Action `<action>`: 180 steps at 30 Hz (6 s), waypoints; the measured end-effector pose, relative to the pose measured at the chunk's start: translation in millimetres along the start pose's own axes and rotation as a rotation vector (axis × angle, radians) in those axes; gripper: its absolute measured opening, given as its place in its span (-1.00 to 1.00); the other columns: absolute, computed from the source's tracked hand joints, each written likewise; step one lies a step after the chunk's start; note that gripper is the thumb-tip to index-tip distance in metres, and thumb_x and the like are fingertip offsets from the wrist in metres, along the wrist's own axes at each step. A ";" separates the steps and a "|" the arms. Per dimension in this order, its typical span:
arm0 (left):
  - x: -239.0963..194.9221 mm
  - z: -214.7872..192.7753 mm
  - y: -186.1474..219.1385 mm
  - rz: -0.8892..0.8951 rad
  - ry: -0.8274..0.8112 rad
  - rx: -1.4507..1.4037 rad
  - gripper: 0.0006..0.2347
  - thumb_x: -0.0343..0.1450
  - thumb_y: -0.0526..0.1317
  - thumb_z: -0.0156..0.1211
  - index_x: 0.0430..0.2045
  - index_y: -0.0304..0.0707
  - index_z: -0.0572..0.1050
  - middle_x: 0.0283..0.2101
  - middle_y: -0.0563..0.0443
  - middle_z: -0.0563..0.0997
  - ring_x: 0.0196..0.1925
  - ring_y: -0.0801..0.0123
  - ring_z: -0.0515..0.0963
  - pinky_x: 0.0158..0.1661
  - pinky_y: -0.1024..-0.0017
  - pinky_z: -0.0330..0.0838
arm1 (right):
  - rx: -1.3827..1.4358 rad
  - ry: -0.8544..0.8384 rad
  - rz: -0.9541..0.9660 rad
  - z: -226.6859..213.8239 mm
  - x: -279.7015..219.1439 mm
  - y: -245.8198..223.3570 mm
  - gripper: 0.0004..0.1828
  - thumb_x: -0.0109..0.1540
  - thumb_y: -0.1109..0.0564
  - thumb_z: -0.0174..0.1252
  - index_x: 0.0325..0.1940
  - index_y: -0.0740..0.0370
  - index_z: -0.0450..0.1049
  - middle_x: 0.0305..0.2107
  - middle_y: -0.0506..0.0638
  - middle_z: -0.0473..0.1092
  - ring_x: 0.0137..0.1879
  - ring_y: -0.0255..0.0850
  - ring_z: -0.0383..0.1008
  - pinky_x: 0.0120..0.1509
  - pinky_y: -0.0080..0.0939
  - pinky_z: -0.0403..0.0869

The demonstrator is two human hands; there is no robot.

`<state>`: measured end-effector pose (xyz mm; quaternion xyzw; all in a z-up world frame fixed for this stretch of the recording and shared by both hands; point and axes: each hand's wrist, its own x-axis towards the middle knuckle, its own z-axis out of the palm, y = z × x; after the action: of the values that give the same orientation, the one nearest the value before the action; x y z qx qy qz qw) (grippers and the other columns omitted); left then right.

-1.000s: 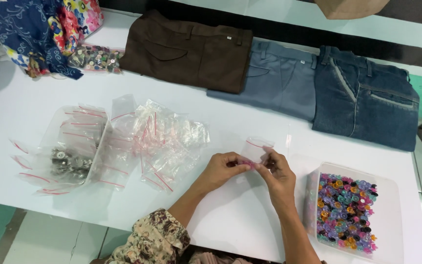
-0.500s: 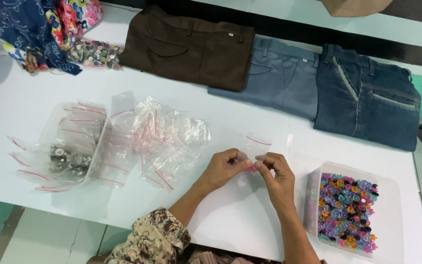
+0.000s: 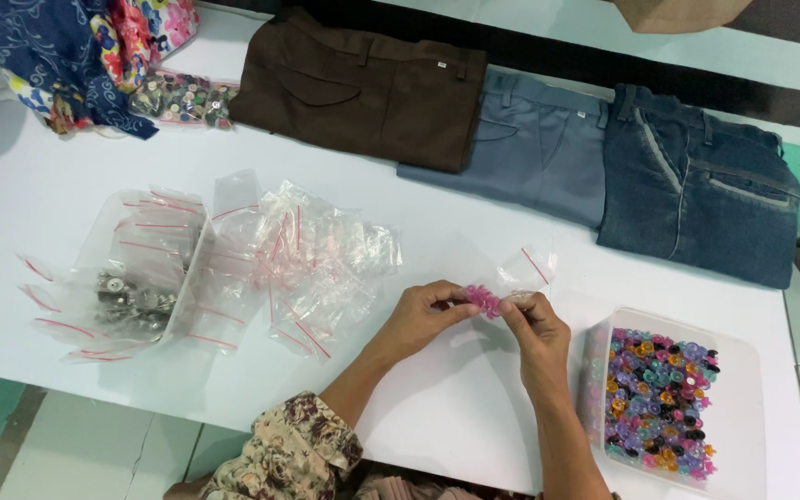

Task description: The person sorts colorful buttons from a plastic container onto a white table, then places them into small clear plastic bags. They repeat this process with different colored buttons, arranging them in rows before bagging them.

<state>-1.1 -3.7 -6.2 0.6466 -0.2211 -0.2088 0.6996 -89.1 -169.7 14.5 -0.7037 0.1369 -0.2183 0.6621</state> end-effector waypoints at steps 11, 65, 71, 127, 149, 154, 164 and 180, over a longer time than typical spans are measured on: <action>-4.9 -1.7 3.9 -0.044 -0.061 0.025 -0.78 0.37 -0.20 0.45 -0.19 -0.30 0.65 -0.23 -0.08 0.73 -0.14 0.38 0.65 -0.12 0.48 0.52 | -0.020 -0.056 -0.030 -0.3 -3.8 8.9 -0.90 0.24 0.23 0.34 -0.26 0.32 0.57 -0.45 0.04 0.47 -0.26 -0.26 0.39 -0.06 -0.19 0.44; -6.8 9.3 0.3 0.137 -0.004 0.129 -0.87 0.40 -0.20 0.40 -0.36 -0.26 0.63 -0.30 -0.07 0.71 -0.18 0.32 0.66 -0.12 0.43 0.52 | 0.007 -0.032 -0.053 -0.5 -3.3 -1.4 -0.92 0.27 0.26 0.30 -0.29 0.34 0.64 -0.49 0.01 0.43 -0.31 -0.36 0.33 -0.12 -0.31 0.42; -11.2 8.8 4.3 0.116 -0.041 0.155 -0.86 0.41 -0.18 0.39 -0.33 -0.26 0.64 -0.31 -0.07 0.72 -0.19 0.32 0.66 -0.12 0.41 0.51 | -0.064 -0.072 -0.096 0.0 -4.0 -10.4 -0.94 0.25 0.24 0.32 -0.29 0.30 0.67 -0.50 -0.01 0.43 -0.32 -0.35 0.35 -0.12 -0.27 0.43; -224.7 -192.7 81.0 0.462 1.233 0.566 -0.87 0.47 -0.37 0.14 -0.17 -0.21 0.58 -0.06 -0.02 0.63 0.07 0.28 0.61 0.15 0.34 0.48 | -0.109 -0.651 -0.291 292.6 -31.3 -148.0 -0.82 0.25 0.24 0.22 -0.15 0.37 0.67 -0.33 0.08 0.59 -0.39 -0.25 0.52 -0.31 -0.36 0.55; -122.2 -64.6 91.1 0.475 0.527 0.485 -0.84 0.46 -0.46 0.11 -0.18 -0.27 0.60 -0.09 -0.08 0.62 0.01 0.25 0.64 0.04 0.38 0.58 | -0.456 -0.568 -0.165 5.6 -70.9 -125.8 -0.76 0.29 0.14 0.18 -0.04 0.16 0.69 -0.20 -0.03 0.63 -0.11 -0.23 0.64 -0.04 -0.28 0.56; -65.4 27.1 111.0 0.678 0.147 0.502 -0.82 0.40 -0.46 0.21 -0.23 -0.16 0.61 -0.15 0.02 0.64 -0.13 0.30 0.65 -0.07 0.39 0.50 | -0.489 -0.373 -0.087 -95.0 -99.5 -108.5 -0.74 0.27 0.18 0.18 -0.01 0.18 0.69 -0.22 -0.01 0.67 -0.08 -0.17 0.68 -0.07 -0.20 0.60; 24.8 169.6 40.5 0.674 -0.497 0.732 -0.64 0.29 -0.60 0.21 -0.03 -0.45 0.52 -0.05 -0.21 0.56 -0.08 -0.05 0.57 -0.24 0.14 0.56 | -0.930 0.022 0.179 -204.2 -90.1 -106.4 -0.69 0.27 0.08 0.15 0.06 -0.03 0.67 -0.05 -0.14 0.60 -0.02 -0.26 0.66 0.03 -0.22 0.59; 72.4 248.2 -21.5 0.753 -0.286 1.595 -0.92 0.23 -0.43 0.30 -0.66 -0.23 0.59 -0.61 0.01 0.49 -0.53 0.30 0.53 -0.50 0.41 0.35 | -1.387 -0.140 -0.098 -217.1 -7.1 12.2 -0.72 0.20 0.37 0.07 -0.14 0.19 0.64 -0.29 0.05 0.52 -0.04 -0.05 0.53 0.05 -0.15 0.51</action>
<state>-86.0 -248.8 -8.3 0.7933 -0.5832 0.1721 0.0296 -200.1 -356.6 7.6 -0.9818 0.1698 -0.0640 0.0567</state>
